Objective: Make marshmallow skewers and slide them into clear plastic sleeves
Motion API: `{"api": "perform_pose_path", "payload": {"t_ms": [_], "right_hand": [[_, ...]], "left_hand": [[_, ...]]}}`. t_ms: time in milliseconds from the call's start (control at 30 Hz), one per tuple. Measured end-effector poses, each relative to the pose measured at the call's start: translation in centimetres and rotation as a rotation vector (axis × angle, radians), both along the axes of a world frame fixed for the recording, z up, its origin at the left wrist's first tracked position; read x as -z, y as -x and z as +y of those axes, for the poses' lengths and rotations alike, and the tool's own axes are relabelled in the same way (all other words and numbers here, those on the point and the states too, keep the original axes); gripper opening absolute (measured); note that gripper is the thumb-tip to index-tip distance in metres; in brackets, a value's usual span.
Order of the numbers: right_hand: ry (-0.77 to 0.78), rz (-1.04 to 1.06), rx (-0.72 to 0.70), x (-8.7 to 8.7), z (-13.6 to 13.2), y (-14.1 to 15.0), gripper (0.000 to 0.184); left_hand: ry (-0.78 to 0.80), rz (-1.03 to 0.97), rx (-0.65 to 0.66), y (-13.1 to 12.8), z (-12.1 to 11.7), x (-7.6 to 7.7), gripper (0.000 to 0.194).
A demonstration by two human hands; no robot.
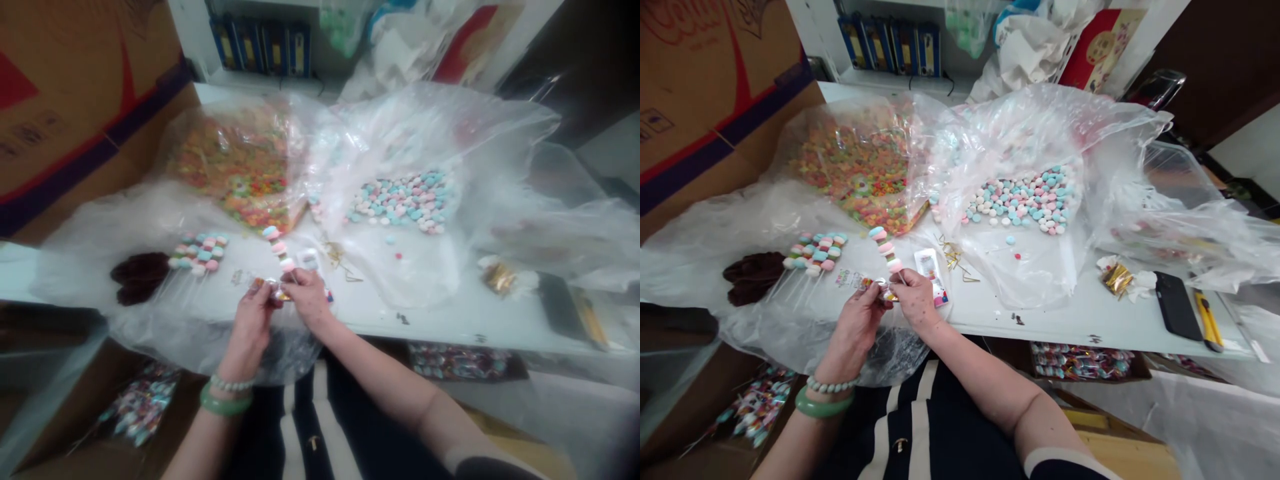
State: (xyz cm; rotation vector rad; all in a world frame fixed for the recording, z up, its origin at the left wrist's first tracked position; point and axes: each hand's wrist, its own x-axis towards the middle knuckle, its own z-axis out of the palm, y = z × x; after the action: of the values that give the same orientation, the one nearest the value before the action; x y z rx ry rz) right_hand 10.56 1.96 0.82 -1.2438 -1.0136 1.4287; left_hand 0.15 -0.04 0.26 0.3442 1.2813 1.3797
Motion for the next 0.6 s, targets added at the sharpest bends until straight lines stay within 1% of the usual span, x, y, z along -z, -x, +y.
{"api": "perform_pose_path", "payload": {"t_ms": [67,200,333,400,467,533,600], "right_hand": [[-0.043,-0.048,0.009,-0.1,0.1,0.1,0.010],[-0.111,-0.076,-0.003,0.1,0.2,0.2,0.012],[-0.095,-0.164,-0.023,0.0,-0.2,-1.3,0.026],[-0.085,-0.221,-0.034,0.0,-0.9,-2.7,0.031],[-0.104,-0.260,-0.072,0.1,-1.9,-4.0,0.031],[-0.151,-0.313,-0.119,0.3,-3.1,-4.9,0.030],[-0.212,-0.384,-0.158,0.4,-4.1,-5.2,0.029]], "left_hand": [[-0.013,0.004,0.020,0.1,0.1,-0.2,0.031],[0.018,-0.076,-0.108,0.2,0.3,-0.3,0.025],[0.102,-0.167,-0.115,1.2,0.7,-0.5,0.010],[0.165,-0.241,-0.152,2.1,0.9,-0.8,0.013],[0.210,-0.318,-0.221,3.2,1.0,-1.0,0.017],[0.216,-0.370,-0.270,4.0,1.0,-1.1,0.016],[0.199,-0.404,-0.277,4.7,1.0,-1.1,0.014]]}}
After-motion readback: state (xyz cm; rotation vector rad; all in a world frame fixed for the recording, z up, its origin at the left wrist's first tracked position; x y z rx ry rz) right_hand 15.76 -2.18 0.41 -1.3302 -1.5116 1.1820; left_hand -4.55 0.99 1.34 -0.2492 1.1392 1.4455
